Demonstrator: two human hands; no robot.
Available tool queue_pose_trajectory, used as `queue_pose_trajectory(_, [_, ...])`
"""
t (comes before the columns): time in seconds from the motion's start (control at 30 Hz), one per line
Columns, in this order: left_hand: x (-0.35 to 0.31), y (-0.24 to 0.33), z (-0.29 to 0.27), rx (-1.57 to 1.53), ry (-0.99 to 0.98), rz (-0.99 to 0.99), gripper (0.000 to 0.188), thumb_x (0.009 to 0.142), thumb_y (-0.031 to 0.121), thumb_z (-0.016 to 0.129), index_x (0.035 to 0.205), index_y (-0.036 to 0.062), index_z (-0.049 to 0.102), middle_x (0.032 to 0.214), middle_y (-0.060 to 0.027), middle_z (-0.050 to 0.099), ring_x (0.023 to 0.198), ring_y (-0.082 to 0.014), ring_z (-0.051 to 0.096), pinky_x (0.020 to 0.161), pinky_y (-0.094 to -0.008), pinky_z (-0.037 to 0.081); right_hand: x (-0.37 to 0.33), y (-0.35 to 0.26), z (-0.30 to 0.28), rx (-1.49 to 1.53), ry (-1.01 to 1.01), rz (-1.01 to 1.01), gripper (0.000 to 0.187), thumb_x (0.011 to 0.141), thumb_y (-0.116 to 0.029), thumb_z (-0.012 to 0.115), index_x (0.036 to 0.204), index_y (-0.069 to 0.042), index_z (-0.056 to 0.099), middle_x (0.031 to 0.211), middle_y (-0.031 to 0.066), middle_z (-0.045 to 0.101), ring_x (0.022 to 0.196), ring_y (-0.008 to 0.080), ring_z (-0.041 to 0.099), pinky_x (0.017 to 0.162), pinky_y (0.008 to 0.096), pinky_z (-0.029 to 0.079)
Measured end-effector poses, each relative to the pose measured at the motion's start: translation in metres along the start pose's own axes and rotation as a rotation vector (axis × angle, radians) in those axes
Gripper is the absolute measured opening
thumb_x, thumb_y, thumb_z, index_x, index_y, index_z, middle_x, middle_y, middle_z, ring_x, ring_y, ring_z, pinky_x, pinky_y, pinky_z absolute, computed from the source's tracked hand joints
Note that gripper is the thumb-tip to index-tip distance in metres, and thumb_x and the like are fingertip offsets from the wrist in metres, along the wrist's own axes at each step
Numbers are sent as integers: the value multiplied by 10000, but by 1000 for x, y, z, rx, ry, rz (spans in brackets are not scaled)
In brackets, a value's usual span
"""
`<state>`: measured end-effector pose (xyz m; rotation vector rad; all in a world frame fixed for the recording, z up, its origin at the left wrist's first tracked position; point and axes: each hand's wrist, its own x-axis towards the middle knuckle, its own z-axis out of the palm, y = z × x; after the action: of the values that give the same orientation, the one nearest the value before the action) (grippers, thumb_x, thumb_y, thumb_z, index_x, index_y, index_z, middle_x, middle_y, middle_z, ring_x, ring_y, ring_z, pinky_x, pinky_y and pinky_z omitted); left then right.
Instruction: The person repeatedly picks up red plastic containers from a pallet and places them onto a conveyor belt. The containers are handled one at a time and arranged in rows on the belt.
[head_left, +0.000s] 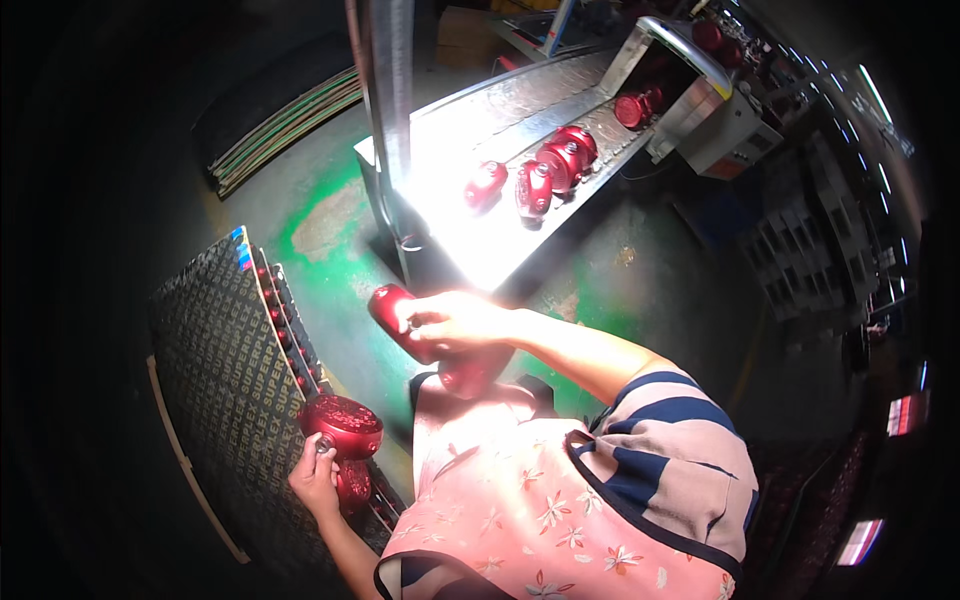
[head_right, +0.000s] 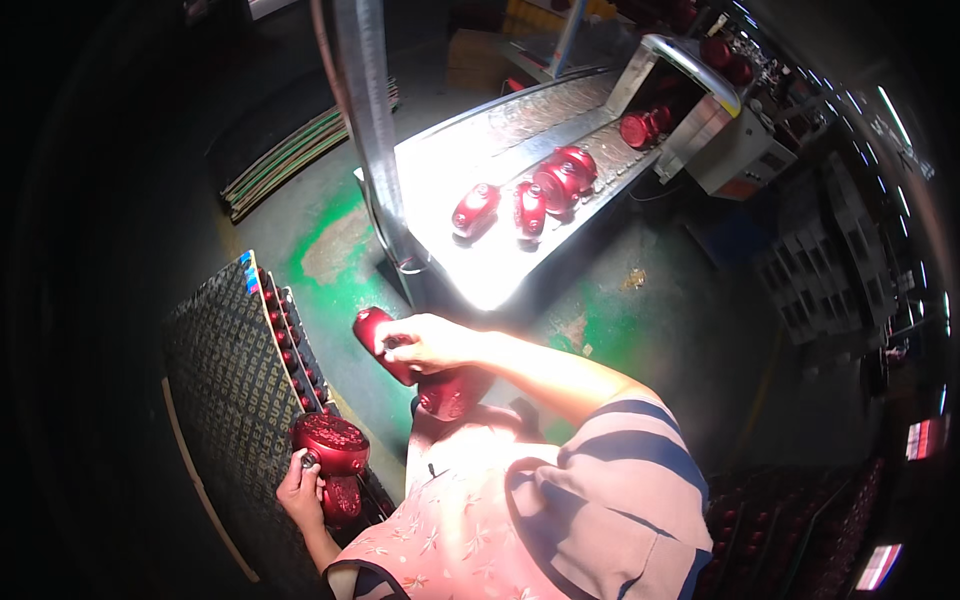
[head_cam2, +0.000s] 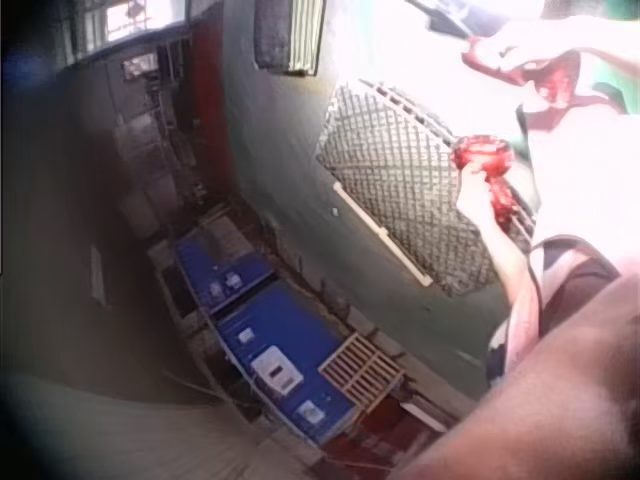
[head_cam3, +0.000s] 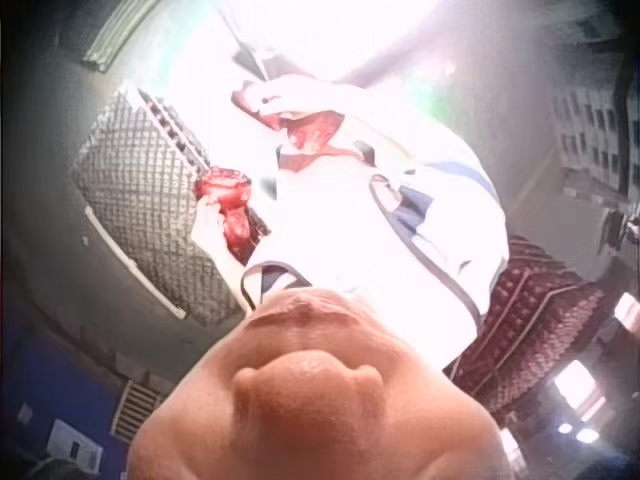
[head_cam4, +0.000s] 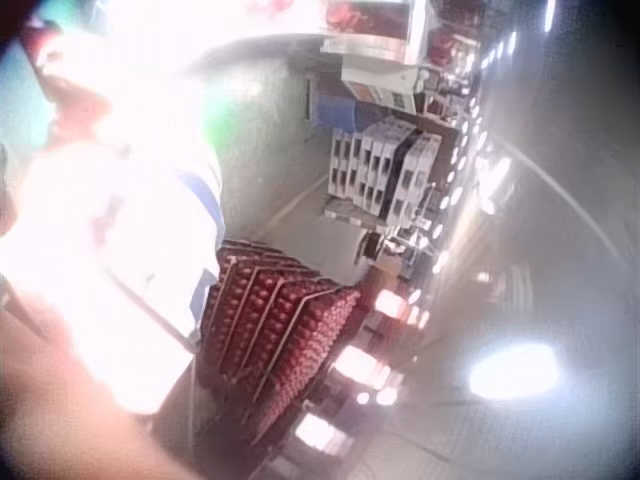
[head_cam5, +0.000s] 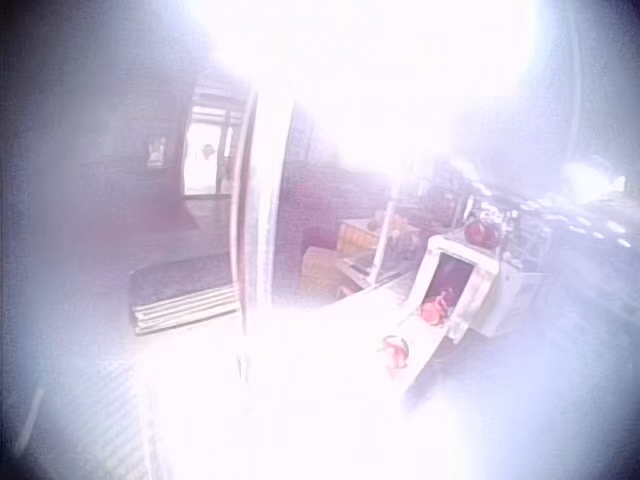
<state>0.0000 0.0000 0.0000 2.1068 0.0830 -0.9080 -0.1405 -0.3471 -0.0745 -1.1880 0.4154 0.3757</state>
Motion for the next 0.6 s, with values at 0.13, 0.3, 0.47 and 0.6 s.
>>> queue_pose_trajectory(0.13, [-39, 74, 184, 41, -157, 75, 310, 811, -98, 647, 1099, -3, 711, 717, 10, 599, 531, -22, 486, 433, -178, 336, -168, 63, -146, 132, 230, 172, 210, 948, -130, 567, 1147, -74, 594, 944, 16, 618, 798, 87, 588, 672, 266, 475])
queue_pose_trajectory(0.3, [15, 170, 462, 54, -417, 110, 296, 791, -93, 660, 1074, -26, 716, 749, 1, 631, 559, -35, 524, 478, -186, 380, -299, 126, -404, 400, 494, 293, 203, 951, -114, 588, 1149, -81, 620, 918, -36, 595, 615, 27, 445, 516, 201, 371])
queue_pose_trajectory(0.47, [200, 335, 811, 197, -498, 254, 280, 784, -76, 670, 1058, -37, 718, 728, -6, 640, 557, -32, 518, 501, -183, 397, -298, 133, -819, 408, 613, 200, 141, 960, -91, 573, 1095, -56, 592, 613, -30, 483, 458, 31, 378, 397, 204, 288])
queue_pose_trajectory(0.6, [319, 445, 1115, 104, -402, 301, 330, 830, -51, 667, 1155, 1, 690, 775, 35, 623, 573, 2, 473, 486, -155, 336, -286, 133, -1159, 305, 513, 0, 134, 947, -80, 589, 1078, -57, 577, 567, -49, 444, 445, 16, 363, 381, 196, 250])
